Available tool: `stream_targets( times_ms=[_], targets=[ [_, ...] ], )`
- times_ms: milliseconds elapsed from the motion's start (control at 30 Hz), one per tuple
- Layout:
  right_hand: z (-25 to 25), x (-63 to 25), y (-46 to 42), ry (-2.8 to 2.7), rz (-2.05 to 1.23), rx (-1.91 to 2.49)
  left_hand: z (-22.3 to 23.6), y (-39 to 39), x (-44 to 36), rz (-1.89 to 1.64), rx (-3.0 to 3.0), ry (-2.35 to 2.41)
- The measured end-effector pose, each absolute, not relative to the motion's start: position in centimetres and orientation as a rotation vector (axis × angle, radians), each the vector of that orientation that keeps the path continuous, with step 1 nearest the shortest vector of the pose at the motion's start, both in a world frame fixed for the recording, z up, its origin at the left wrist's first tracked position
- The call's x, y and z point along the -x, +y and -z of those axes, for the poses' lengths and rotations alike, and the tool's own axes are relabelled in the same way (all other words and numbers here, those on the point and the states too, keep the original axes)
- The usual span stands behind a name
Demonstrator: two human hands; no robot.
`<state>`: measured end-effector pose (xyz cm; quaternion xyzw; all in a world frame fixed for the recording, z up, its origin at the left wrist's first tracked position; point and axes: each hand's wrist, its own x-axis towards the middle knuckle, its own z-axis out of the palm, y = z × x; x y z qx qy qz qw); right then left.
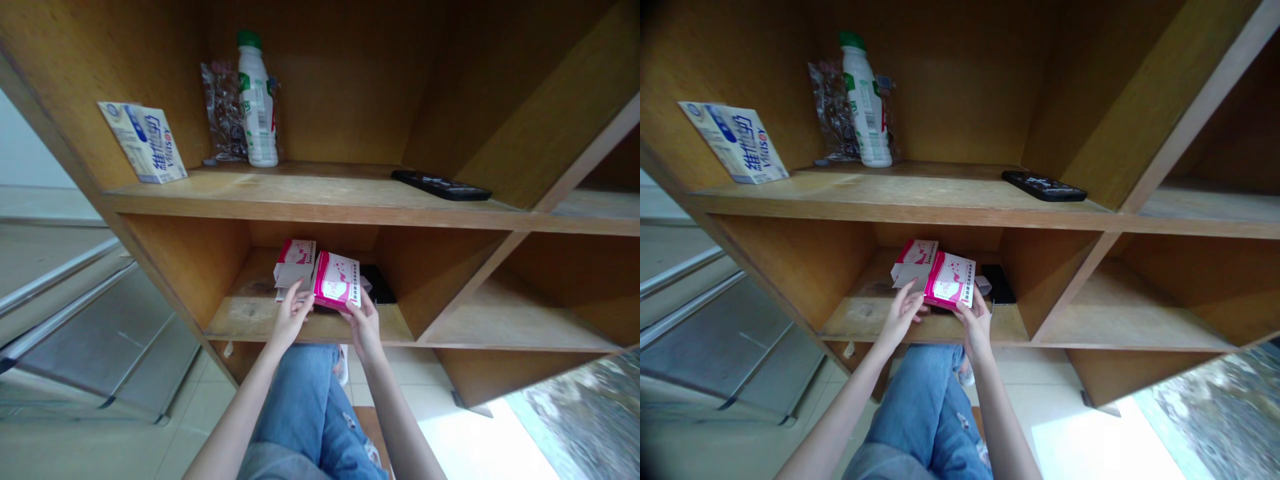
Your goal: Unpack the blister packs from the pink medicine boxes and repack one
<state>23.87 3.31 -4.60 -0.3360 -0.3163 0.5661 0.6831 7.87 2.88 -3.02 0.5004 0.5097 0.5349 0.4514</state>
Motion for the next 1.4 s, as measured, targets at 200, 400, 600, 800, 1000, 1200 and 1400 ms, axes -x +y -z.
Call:
stream_targets(
  times_ms=[200,400,600,800,1000,1200,1400],
  targets=[
    [4.4,-24.0,2.1,-0.801,-1.231,0.773,3.6,2.0,-10.7,-1.344,-1.077,0.997],
    [5.6,-24.5,1.5,-0.786,-1.207,0.842,5.3,2.0,-11.8,-1.341,-1.022,1.041],
    [6.1,-24.6,1.2,-0.838,-1.188,0.876,6.3,1.7,-12.3,-1.427,-1.033,1.174],
    [5.8,-25.0,1.2,-0.916,-1.178,0.895,5.7,1.5,-12.4,-1.38,-0.966,1.211],
    [5.3,-24.0,1.2,-0.832,-1.141,1.012,5.7,1.2,-13.6,-1.399,-0.922,1.321],
    [5.0,-23.0,1.2,-0.746,-1.153,1.064,5.9,1.4,-14.1,-1.436,-0.895,1.321],
    [4.5,-23.3,0.7,-0.736,-1.24,1.001,5.2,1.3,-13.8,-1.473,-0.847,1.217]
  ],
)
